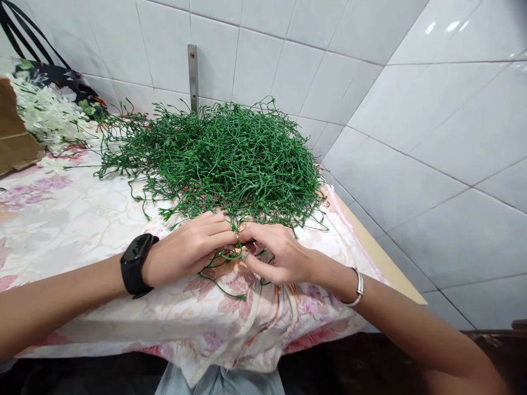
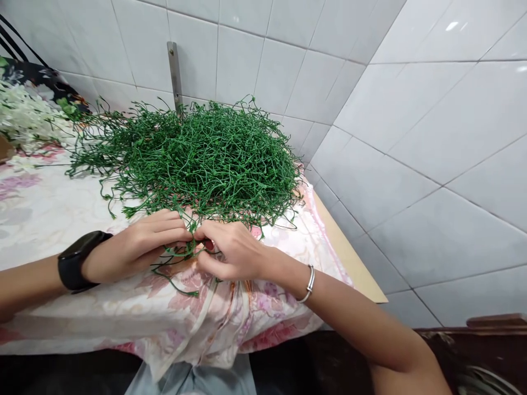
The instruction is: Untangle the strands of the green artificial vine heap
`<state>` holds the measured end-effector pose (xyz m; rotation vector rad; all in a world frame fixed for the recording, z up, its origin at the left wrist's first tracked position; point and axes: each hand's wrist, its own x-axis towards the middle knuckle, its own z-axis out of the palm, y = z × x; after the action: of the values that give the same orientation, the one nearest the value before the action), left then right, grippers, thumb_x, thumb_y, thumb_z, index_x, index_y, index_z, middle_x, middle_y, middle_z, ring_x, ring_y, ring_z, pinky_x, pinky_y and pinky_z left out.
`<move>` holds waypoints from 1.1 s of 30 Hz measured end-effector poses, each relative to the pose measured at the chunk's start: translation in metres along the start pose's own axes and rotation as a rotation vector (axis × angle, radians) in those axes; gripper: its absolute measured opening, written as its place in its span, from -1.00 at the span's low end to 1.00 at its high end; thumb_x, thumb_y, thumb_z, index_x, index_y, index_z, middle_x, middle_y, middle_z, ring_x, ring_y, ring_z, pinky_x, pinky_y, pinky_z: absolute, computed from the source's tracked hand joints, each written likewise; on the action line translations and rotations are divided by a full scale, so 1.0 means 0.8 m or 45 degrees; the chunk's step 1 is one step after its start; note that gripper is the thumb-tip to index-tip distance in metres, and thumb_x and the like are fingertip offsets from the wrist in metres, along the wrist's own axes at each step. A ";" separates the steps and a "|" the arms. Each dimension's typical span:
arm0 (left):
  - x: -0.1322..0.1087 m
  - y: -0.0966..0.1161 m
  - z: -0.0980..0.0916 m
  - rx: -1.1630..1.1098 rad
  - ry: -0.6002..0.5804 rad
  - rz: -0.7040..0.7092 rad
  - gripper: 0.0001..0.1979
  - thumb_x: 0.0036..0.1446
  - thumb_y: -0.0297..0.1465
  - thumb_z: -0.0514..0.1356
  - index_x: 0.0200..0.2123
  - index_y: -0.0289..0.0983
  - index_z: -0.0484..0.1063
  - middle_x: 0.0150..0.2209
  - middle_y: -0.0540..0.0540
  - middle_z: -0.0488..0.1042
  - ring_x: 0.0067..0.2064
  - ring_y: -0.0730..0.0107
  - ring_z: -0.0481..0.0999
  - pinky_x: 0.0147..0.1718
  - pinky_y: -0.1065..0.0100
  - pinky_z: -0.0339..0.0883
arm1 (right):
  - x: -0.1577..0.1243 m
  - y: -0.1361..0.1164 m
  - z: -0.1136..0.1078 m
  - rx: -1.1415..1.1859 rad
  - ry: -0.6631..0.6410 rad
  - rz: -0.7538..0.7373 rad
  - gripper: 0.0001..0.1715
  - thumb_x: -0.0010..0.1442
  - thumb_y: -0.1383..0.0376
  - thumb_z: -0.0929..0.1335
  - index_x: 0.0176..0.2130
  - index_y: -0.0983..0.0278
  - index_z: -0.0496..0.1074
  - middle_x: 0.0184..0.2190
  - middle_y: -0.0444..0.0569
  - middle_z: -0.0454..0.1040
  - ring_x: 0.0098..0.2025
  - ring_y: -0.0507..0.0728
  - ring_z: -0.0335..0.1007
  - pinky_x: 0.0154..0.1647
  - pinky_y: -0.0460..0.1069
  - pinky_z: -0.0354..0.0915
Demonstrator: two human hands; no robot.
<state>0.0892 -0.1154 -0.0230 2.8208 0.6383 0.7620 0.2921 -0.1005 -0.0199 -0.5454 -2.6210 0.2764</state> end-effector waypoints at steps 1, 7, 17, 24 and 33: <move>0.000 0.000 -0.001 -0.007 -0.013 0.006 -0.76 0.19 -0.46 -0.15 -0.12 -0.27 0.20 -0.33 -0.10 0.34 -0.29 0.34 0.22 -0.31 0.33 0.07 | 0.000 0.000 0.000 0.027 -0.001 -0.006 -0.84 0.00 0.39 0.19 -0.32 0.38 0.23 -0.53 -0.11 0.25 -0.51 -0.05 0.12 -0.49 -0.13 0.12; 0.004 0.007 -0.006 -0.094 -0.150 0.021 -0.77 0.16 -0.55 -0.14 -0.14 -0.31 0.18 -0.29 -0.11 0.30 -0.29 0.38 0.19 -0.32 0.39 0.07 | 0.001 -0.003 -0.006 0.230 -0.005 -0.030 -0.90 -0.10 0.40 0.18 -0.46 0.35 0.23 -0.63 -0.18 0.14 -0.58 -0.08 -0.01 -0.57 -0.15 0.02; 0.000 0.009 0.012 0.356 -0.075 -0.015 -0.84 0.16 -0.49 -0.09 -0.42 -0.35 0.22 -0.46 -0.07 0.24 -0.42 0.38 0.10 -0.44 0.37 -0.02 | 0.006 0.007 0.002 0.125 -0.037 0.078 -0.94 -0.13 0.41 0.19 -0.49 0.30 0.16 -0.65 -0.24 0.05 -0.61 -0.10 -0.09 -0.59 -0.17 -0.05; 0.000 0.006 0.014 0.389 -0.055 0.010 -0.82 0.16 -0.41 -0.05 -0.45 -0.35 0.23 -0.49 -0.06 0.23 -0.43 0.39 0.11 -0.44 0.38 -0.03 | 0.004 0.006 0.008 0.019 -0.070 0.041 -0.84 -0.01 0.27 0.25 -0.52 0.31 0.16 -0.65 -0.23 0.10 -0.60 -0.10 -0.03 -0.59 -0.17 -0.05; -0.009 -0.008 0.013 0.343 0.039 -0.092 -0.80 0.17 -0.49 -0.13 -0.39 -0.36 0.24 -0.48 -0.08 0.25 -0.41 0.39 0.13 -0.42 0.38 0.01 | -0.011 0.017 0.011 -0.074 0.220 -0.011 -0.78 -0.04 0.24 0.27 -0.57 0.29 0.13 -0.71 -0.26 0.07 -0.67 -0.12 -0.05 -0.65 -0.18 -0.06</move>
<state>0.0870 -0.1130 -0.0367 3.0094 0.9053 0.7596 0.2999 -0.0932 -0.0349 -0.5513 -2.4698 0.1442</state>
